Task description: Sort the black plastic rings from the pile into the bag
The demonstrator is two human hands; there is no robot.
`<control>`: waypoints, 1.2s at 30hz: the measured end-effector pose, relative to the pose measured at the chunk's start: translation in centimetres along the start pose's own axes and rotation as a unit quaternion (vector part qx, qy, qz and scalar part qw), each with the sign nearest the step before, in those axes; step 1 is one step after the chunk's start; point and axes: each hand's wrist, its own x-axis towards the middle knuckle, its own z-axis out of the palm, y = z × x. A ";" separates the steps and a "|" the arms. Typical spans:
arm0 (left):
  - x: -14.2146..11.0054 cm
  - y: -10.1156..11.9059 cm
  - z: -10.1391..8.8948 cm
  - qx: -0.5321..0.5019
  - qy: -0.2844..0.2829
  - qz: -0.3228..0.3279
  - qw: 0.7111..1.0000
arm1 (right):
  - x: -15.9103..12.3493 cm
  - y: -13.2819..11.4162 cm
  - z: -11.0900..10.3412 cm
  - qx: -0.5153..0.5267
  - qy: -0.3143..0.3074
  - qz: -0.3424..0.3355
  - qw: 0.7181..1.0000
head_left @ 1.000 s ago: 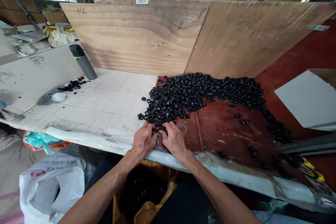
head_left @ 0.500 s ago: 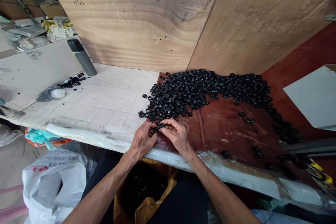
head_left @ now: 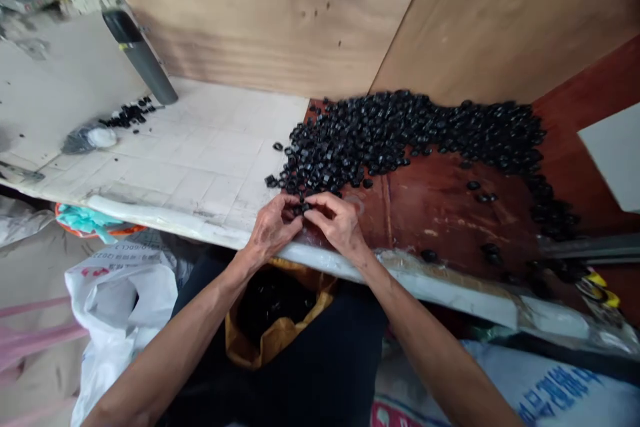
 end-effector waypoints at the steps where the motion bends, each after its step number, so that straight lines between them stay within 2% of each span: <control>1: 0.0 -0.1 0.1 -0.006 -0.001 0.006 1.000 | 0.0 0.0 -0.1 -0.016 -0.008 -0.003 1.000; 3: 0.0 -0.4 0.3 -0.054 -0.006 0.017 0.998 | -0.1 0.1 -0.1 -0.023 -0.019 0.011 0.999; 6: 0.1 -0.9 0.7 -0.139 -0.024 0.015 0.990 | 0.0 0.5 -0.1 0.018 -0.022 0.054 0.998; 9: 0.2 -0.8 0.8 -0.183 -0.037 0.006 0.982 | 0.1 0.6 0.0 0.056 -0.027 0.088 0.994; 16: 0.1 -0.5 -0.1 -0.133 -0.031 0.057 0.989 | 0.2 0.0 0.1 0.054 -0.033 0.110 0.992; 20: 0.1 -0.7 -0.3 -0.112 -0.028 0.075 0.990 | 0.2 -0.3 0.3 0.092 -0.033 0.120 0.988; 26: 0.1 -1.0 -0.4 -0.098 0.000 0.115 0.988 | 0.0 -0.2 0.3 0.106 -0.048 0.085 0.990; 29: 0.0 -0.7 -0.6 -0.069 0.009 0.127 0.989 | -0.1 -0.1 0.5 0.031 -0.041 0.059 0.997; 32: 0.0 -0.3 -0.7 -0.053 -0.004 0.124 0.991 | -0.1 0.2 0.9 -0.063 -0.023 0.000 0.998; 34: 0.0 -0.1 -0.8 -0.058 -0.019 0.121 0.991 | 0.0 0.4 1.2 -0.091 -0.011 -0.024 0.996; 36: 0.0 -0.1 -0.8 -0.067 -0.031 0.120 0.990 | 0.0 0.3 1.2 -0.085 0.000 -0.018 0.996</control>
